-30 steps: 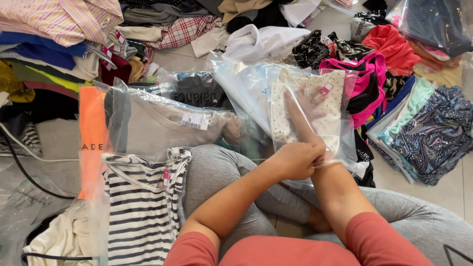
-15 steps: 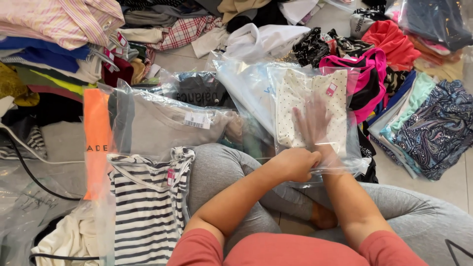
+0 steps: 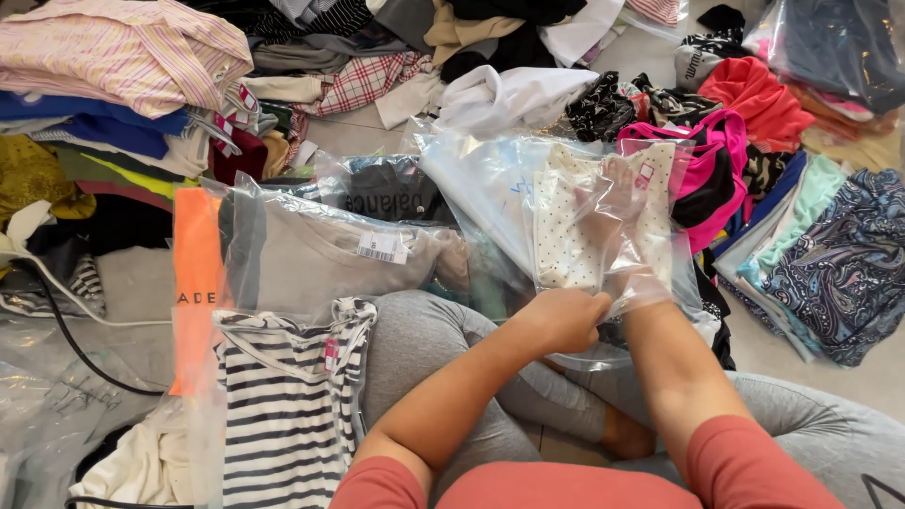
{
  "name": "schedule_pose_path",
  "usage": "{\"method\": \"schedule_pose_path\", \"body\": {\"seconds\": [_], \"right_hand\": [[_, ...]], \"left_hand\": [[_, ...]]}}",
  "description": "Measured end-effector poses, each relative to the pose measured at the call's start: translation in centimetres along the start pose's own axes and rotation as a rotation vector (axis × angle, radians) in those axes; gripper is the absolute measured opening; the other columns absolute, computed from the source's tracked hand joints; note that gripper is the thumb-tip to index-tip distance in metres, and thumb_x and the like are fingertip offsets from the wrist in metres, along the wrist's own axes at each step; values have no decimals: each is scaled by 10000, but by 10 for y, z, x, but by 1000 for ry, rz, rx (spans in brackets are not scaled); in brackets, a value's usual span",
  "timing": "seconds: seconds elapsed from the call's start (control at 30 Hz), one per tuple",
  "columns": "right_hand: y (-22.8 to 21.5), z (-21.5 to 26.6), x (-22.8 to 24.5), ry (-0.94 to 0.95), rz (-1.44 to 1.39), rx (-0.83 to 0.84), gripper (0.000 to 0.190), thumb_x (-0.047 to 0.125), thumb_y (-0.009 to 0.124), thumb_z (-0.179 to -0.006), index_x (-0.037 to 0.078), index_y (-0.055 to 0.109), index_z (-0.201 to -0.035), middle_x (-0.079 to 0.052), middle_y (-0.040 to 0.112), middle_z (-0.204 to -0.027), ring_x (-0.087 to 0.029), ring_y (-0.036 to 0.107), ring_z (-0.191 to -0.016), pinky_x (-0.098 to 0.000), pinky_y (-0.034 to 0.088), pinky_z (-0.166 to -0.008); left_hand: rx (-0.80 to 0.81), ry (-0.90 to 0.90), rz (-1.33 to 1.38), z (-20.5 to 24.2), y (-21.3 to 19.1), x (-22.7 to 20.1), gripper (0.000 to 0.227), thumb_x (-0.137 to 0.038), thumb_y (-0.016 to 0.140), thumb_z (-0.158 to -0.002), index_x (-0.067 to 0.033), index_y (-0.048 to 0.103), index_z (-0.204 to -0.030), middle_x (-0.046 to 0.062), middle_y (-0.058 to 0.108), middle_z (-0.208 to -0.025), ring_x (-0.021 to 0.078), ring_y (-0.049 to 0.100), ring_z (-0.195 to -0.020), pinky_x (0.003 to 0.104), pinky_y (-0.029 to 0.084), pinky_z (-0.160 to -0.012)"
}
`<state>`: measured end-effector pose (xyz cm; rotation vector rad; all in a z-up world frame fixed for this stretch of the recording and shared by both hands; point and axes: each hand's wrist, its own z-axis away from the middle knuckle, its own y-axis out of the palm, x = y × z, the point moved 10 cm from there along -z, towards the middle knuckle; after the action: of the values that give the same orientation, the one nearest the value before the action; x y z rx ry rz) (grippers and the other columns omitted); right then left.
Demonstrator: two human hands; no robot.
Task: Folding clothes and placing them into clear plastic bags while sitting on the floor.
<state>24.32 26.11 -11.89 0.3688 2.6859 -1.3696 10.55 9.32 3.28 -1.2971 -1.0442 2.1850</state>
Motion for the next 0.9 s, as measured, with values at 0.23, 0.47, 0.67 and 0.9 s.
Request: {"method": "schedule_pose_path", "body": {"seconds": [0.23, 0.47, 0.67, 0.9], "right_hand": [[-70, 82, 62, 108, -509, 871, 727, 721, 251, -1020, 441, 70, -1666, 37, -83, -1763, -352, 8, -1613, -754, -46, -1182], [-97, 42, 82, -166, -397, 693, 690, 718, 186, -1043, 398, 248, -1651, 124, 86, -1763, -364, 132, -1590, -882, 157, -1107], [-65, 72, 79, -235, -375, 517, 712, 749, 172, -1007, 466, 170, -1661, 94, 125, -1765, -303, 176, -1597, -710, 178, -1214], [-59, 185, -13, 111, -410, 359, 717, 568, 572, -923, 195, 497, -1530, -151, 415, -1627, -421, 403, -1470, -608, 425, -1080]], "left_hand": [[44, 21, -24, -11, 24, 2, 216, -175, 541, -935, -70, 567, -1123, 185, 721, -934, 386, 744, -922, 513, 614, -794], [85, 6, -47, -9, 42, 5, 285, -199, 632, -878, -92, 593, -1140, 160, 743, -986, 374, 753, -976, 508, 628, -811], [161, -31, -31, -2, 44, 10, 315, -227, 717, -833, -78, 634, -1097, 174, 742, -1044, 407, 734, -1057, 542, 614, -867], [211, -50, -114, -29, 85, 45, 381, -269, 763, -732, -131, 742, -1086, 145, 781, -1056, 362, 754, -1072, 523, 623, -905]]}}
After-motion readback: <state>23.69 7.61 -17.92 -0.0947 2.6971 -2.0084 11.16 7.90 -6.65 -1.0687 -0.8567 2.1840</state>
